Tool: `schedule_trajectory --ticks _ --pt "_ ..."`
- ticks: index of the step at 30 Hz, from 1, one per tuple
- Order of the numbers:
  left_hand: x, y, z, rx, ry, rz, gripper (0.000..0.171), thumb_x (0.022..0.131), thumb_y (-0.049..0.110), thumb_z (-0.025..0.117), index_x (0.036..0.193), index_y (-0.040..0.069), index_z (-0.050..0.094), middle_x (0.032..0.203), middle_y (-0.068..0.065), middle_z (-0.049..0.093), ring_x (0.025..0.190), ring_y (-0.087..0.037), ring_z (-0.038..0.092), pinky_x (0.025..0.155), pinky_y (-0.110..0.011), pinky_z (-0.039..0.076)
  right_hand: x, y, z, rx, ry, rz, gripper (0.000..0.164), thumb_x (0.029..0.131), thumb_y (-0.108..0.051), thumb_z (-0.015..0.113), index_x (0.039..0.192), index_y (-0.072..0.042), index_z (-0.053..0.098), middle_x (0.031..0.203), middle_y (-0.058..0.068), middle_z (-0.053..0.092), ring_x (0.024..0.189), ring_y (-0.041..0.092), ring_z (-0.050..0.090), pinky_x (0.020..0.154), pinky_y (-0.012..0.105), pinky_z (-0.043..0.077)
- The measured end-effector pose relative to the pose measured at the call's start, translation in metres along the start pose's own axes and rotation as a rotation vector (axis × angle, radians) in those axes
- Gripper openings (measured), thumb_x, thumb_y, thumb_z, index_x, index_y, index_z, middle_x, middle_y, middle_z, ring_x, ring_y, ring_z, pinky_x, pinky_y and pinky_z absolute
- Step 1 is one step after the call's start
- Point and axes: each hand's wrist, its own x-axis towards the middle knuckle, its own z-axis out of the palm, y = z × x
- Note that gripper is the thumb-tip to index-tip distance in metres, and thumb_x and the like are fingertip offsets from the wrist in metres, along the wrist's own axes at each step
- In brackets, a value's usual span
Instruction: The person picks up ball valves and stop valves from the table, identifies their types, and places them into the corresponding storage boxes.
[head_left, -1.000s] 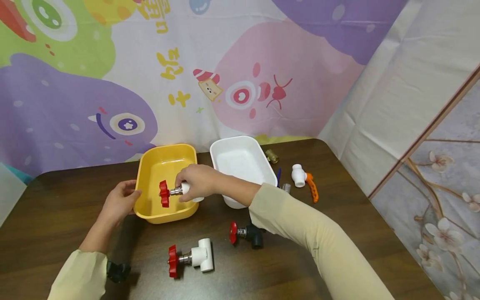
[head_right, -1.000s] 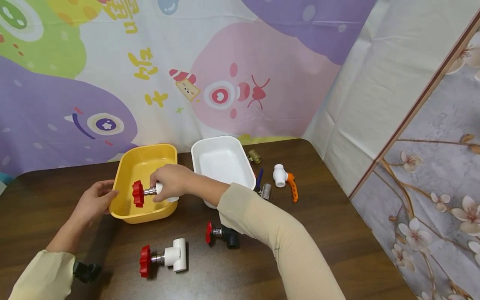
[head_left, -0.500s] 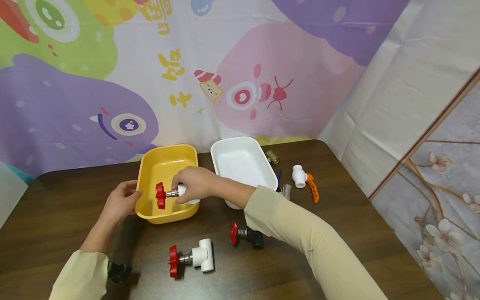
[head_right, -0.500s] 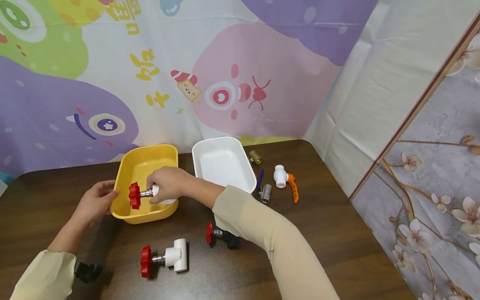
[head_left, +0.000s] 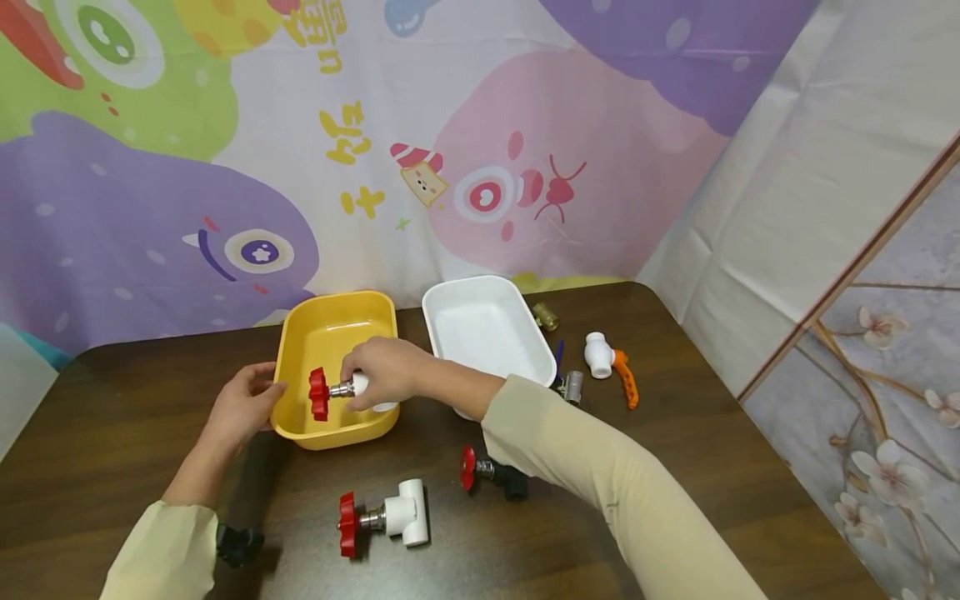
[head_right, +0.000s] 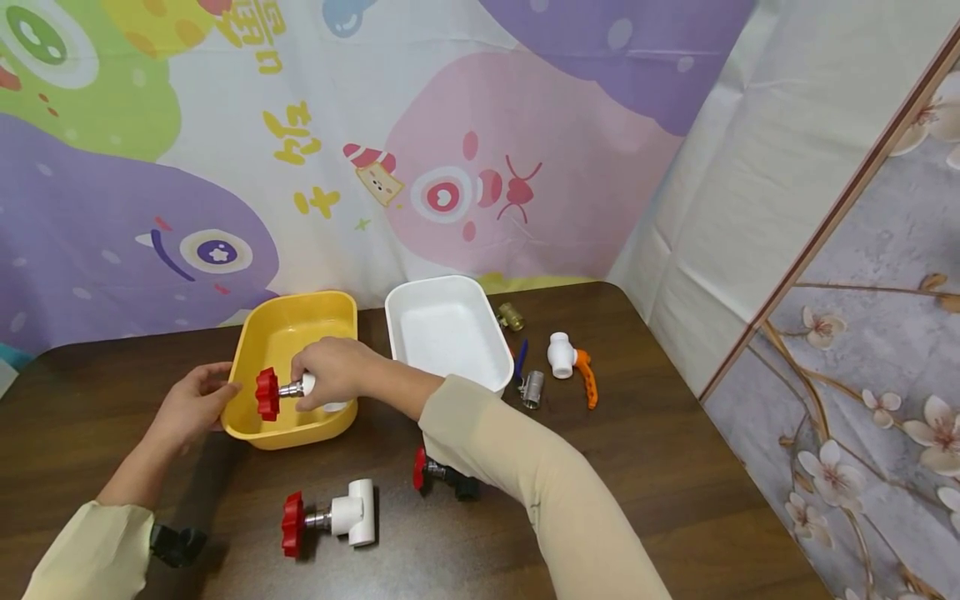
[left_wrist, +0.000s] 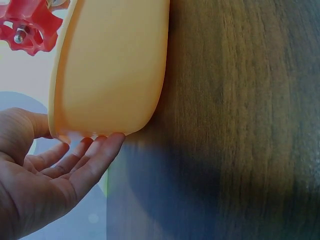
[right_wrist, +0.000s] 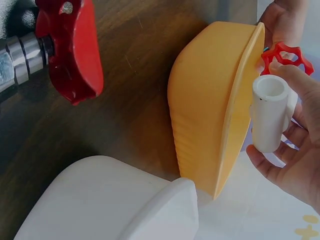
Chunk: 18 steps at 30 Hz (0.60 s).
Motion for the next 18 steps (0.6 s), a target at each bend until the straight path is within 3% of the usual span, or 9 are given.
schedule_trajectory --ticks 18 --pt "-0.001 0.002 0.0 0.005 -0.001 -0.025 0.058 0.099 0.027 0.042 0.144 -0.004 0.022 0.133 -0.033 0.038 0.108 -0.043 0.054 0.075 -0.038 0.057 0.011 0.003 0.01 -0.037 0.01 0.021 0.031 0.08 -0.042 0.068 0.104 -0.022 0.068 0.095 -0.013 0.064 0.083 0.004 0.054 0.07 0.017 0.044"
